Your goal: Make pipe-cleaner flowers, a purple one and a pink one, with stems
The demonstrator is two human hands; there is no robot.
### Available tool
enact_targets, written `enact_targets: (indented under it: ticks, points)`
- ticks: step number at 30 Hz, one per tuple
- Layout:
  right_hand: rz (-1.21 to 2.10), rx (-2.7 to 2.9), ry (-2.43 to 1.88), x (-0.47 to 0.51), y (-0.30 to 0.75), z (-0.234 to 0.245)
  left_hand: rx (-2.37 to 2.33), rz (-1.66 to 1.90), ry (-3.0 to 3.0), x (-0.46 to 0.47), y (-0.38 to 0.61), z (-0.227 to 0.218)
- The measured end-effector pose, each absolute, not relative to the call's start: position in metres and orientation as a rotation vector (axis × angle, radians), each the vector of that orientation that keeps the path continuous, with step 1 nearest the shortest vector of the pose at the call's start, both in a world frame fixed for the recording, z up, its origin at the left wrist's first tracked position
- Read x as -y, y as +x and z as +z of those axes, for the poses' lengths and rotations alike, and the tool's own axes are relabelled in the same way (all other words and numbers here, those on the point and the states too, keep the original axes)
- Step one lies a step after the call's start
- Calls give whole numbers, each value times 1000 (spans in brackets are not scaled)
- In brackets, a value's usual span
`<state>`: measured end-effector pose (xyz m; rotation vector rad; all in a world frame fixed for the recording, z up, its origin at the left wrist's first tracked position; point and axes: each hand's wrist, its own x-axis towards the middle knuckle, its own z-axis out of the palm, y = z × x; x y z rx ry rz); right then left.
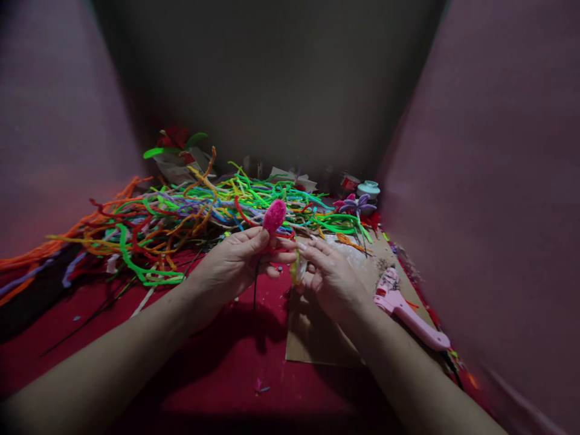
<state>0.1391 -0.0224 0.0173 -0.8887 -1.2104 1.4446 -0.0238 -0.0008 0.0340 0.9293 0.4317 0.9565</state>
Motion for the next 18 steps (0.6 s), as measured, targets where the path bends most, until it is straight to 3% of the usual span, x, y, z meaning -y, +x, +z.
enact_targets:
  ticks: [3, 8, 18]
  points:
    - [1573, 1023, -894, 24, 139, 16, -459, 970, 916, 0, -25, 34]
    - [1432, 1289, -911, 26, 147, 14, -458, 977, 913, -2, -26, 36]
    - [413, 1902, -1156, 26, 154, 21, -499, 982, 794, -4, -26, 35]
